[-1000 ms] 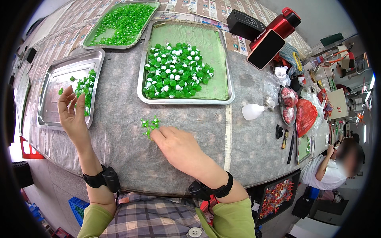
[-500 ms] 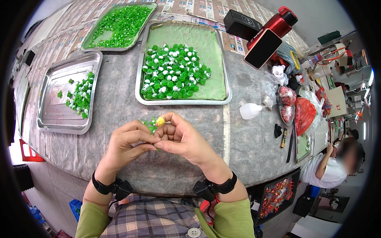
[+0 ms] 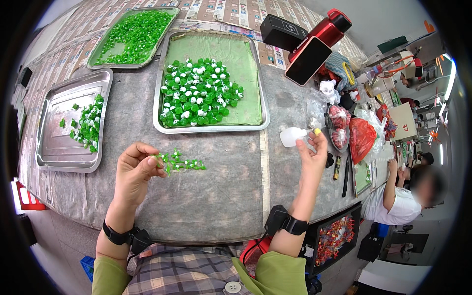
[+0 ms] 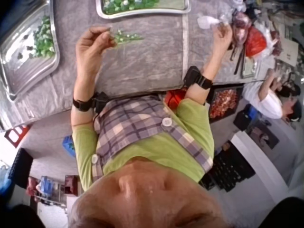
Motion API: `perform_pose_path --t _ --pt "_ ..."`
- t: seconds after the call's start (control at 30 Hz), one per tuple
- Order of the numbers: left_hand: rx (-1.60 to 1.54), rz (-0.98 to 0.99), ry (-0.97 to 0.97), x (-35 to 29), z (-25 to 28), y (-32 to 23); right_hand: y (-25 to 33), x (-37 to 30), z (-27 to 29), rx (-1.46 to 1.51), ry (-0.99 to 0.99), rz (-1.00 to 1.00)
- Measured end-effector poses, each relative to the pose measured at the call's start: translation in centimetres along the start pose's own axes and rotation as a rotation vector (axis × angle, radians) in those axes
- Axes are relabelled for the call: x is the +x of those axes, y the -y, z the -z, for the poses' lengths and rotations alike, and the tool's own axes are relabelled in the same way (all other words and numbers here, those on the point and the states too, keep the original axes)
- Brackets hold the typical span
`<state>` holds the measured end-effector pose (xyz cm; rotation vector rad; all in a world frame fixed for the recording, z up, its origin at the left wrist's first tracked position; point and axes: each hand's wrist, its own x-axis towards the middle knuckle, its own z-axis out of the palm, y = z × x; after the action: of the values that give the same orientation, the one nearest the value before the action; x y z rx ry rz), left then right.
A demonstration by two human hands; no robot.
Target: The person applies glue to green plastic pieces, presses white plastic eyes onto them, and places the assembled pieces on the table.
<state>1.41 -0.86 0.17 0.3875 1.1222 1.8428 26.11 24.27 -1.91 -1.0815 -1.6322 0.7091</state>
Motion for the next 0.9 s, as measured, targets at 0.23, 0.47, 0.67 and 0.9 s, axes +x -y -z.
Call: perform_pose_path --t 0.23,0.47,0.67,0.9 --pt "-0.038 0.14 0.1 0.1 -0.2 0.6 -0.2 0.0 -1.4 -0.028 0.312 -0.151" --pt "-0.13 0.169 0.123 0.1 0.3 0.8 10.9 -3.7 -4.2 0.398 0.388 0.007" --pt "-0.235 0.224 0.121 0.3 0.5 0.8 14.5 -6.5 -6.3 0.497 0.259 0.043" --pt "-0.272 0.235 0.127 0.3 0.7 0.9 13.6 -7.3 -6.9 0.411 0.412 0.401"
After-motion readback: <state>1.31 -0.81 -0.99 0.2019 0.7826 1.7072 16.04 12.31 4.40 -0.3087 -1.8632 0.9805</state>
